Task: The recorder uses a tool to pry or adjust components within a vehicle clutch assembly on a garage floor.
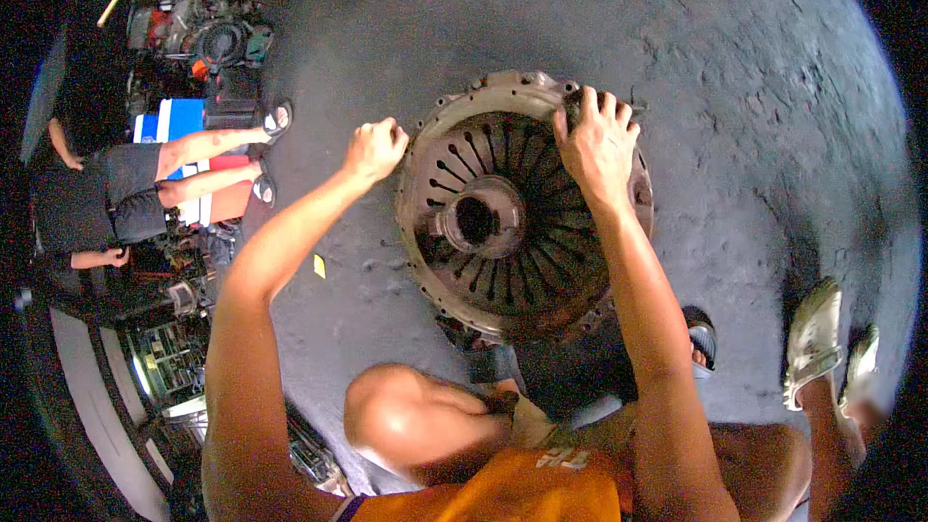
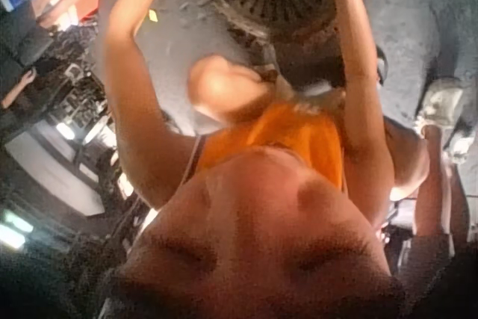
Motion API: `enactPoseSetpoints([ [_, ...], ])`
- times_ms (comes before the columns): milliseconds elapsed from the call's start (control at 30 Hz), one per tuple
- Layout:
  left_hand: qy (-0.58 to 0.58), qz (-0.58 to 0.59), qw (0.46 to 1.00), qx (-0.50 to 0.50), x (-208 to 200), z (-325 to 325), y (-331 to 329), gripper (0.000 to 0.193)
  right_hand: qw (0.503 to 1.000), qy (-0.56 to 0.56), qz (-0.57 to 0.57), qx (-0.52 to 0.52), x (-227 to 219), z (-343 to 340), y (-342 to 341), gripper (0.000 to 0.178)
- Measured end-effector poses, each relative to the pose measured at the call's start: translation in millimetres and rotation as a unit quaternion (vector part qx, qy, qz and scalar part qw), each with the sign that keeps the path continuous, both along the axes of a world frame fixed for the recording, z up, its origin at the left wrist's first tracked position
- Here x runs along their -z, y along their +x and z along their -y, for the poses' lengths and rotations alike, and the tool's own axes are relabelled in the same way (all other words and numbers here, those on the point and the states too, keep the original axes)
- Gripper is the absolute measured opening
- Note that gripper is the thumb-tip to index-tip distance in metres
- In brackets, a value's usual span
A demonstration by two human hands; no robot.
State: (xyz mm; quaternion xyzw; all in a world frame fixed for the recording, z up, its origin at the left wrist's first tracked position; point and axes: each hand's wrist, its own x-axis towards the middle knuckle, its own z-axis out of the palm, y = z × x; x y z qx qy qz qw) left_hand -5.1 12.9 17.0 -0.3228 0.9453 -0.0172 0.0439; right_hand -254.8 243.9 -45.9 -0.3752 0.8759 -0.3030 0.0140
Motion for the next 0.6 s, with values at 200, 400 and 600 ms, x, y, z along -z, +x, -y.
enactPoseSetpoints([
  [200, 0.011, 0.074, 0.964, 0.254, -23, 16, -20, 0.015, 0.999, 0.012, 0.033, 0.002, -3, -3, -2, 0.048],
  [400, 0.124, -0.047, 0.885, -0.445, -2, -2, -39, 0.038, 0.999, 0.013, 0.030, 0.000, -8, -2, 0, 0.049],
  [600, 0.063, -0.042, 0.984, -0.161, -6, -1, -11, 0.028, 0.999, 0.015, 0.028, -0.009, -3, -2, 1, 0.048],
])
